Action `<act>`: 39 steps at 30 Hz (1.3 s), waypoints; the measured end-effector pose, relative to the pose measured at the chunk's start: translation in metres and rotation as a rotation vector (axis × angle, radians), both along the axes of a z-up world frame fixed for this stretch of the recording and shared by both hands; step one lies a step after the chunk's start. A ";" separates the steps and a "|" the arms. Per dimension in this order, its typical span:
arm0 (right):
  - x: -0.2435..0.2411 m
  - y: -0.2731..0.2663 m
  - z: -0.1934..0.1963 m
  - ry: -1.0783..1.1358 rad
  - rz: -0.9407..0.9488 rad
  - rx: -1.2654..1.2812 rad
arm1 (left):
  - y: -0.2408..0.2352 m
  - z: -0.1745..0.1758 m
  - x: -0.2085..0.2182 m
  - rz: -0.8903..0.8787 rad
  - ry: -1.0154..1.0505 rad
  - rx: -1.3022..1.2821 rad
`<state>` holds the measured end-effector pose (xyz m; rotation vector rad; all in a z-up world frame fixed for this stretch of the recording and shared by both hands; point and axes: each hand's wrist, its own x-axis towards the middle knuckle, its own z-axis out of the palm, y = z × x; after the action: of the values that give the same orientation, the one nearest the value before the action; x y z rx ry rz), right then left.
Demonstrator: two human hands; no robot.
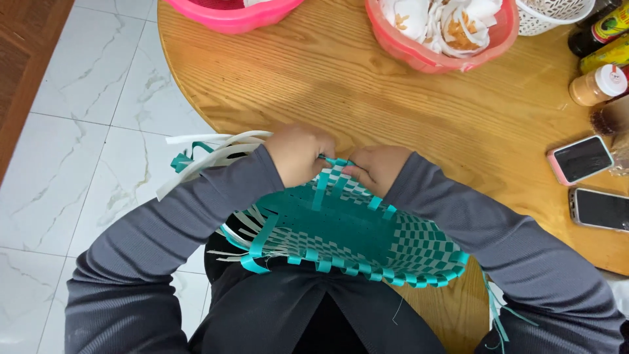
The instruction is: Weaving a basket using teal and white plastic strips by interlacing them in a checkerboard pattern.
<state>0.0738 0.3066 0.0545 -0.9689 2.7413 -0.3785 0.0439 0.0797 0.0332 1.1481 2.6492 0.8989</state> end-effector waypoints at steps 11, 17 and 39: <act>-0.012 -0.001 -0.004 -0.022 -0.016 0.009 | 0.002 -0.012 0.005 0.044 0.137 0.006; -0.016 -0.003 0.043 -0.248 -0.023 -0.122 | -0.018 0.048 0.018 -0.002 0.169 -0.126; -0.048 0.026 0.020 -0.392 -0.195 0.316 | -0.031 -0.043 -0.030 0.208 -0.128 0.009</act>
<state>0.0263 0.3323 0.0744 -0.4888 2.4386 -0.1368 0.0134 0.0485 -0.0096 0.7966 2.6963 0.9821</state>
